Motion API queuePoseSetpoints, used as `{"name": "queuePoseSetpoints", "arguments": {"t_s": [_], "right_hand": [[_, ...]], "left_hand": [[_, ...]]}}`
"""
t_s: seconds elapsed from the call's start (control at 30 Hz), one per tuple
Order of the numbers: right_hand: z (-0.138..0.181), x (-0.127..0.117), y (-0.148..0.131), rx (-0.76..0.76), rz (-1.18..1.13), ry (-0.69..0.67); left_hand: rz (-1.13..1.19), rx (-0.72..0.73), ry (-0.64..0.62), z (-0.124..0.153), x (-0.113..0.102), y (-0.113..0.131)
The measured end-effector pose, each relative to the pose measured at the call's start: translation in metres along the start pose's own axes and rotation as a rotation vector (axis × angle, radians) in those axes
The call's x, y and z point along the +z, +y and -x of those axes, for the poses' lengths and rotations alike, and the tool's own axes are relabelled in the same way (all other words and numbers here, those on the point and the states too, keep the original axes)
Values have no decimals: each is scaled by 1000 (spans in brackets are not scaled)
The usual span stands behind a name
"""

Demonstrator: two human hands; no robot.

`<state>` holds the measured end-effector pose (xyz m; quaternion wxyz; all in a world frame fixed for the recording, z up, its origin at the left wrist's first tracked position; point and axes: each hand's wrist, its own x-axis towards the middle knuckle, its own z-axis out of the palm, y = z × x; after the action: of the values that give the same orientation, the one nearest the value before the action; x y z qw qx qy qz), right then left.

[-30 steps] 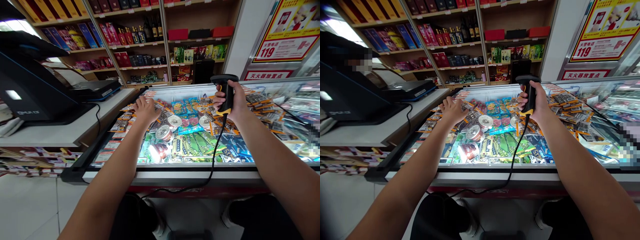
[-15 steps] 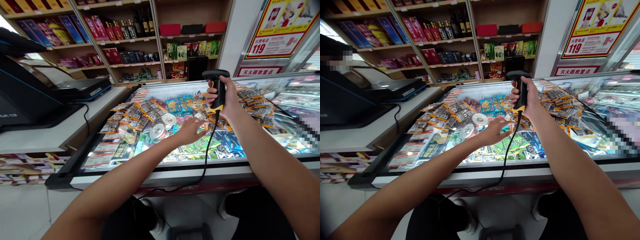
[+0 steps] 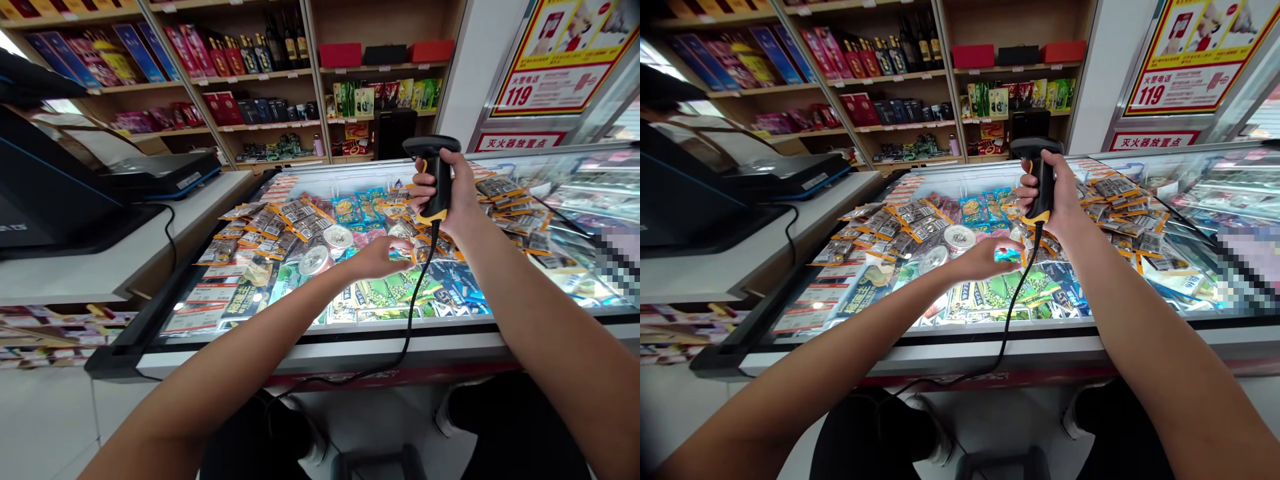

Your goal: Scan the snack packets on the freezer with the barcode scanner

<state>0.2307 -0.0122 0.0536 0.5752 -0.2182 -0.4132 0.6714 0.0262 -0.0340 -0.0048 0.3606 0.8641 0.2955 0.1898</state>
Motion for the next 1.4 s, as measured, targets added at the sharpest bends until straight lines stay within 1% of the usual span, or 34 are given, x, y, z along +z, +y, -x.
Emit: {"name": "queuePoseSetpoints", "arguments": {"t_s": [0.07, 0.13, 0.2, 0.23, 0.27, 0.33, 0.43, 0.5, 0.6, 0.73, 0.93, 1.03, 1.13, 1.2, 1.27, 1.33, 1.4], "right_hand": [[0, -1, 0, 14, 47, 11], [-1, -2, -1, 36, 116, 11], [-1, -3, -2, 70, 129, -36], [-1, -3, -3, 97, 129, -72], [0, -2, -3, 130, 139, -110], [2, 1, -3, 211, 196, -186], [7, 8, 2, 335, 326, -305], [11, 13, 7, 406, 412, -381], [13, 19, 15, 446, 568, -452], [13, 21, 19, 402, 699, -472], [12, 21, 18, 338, 725, -468], [13, 23, 17, 322, 734, -465], [15, 23, 17, 346, 714, -446], [14, 21, 18, 363, 682, -396], [12, 19, 20, 330, 633, -312], [7, 15, 20, 233, 588, -188], [0, 8, 19, 98, 579, -14]], "left_hand": [[52, -42, 41, 1, -7, -1], [128, -96, 126, 3, -18, -3], [173, -147, 276, 7, -34, -6], [167, -168, 375, 8, -43, -9], [139, -174, 480, 10, -53, -14], [72, -175, 646, 13, -74, -27], [55, -169, 829, 19, -103, -47], [96, -162, 895, 23, -117, -55], [151, -167, 957, 29, -131, -60], [232, -176, 999, 31, -140, -64], [268, -109, 983, 30, -141, -67], [266, -118, 971, 30, -137, -63], [253, -144, 973, 29, -136, -61], [245, -152, 979, 30, -139, -61], [211, -171, 1007, 32, -145, -66], [113, -206, 1059, 36, -156, -74], [-60, -250, 1117, 43, -168, -86]]}}
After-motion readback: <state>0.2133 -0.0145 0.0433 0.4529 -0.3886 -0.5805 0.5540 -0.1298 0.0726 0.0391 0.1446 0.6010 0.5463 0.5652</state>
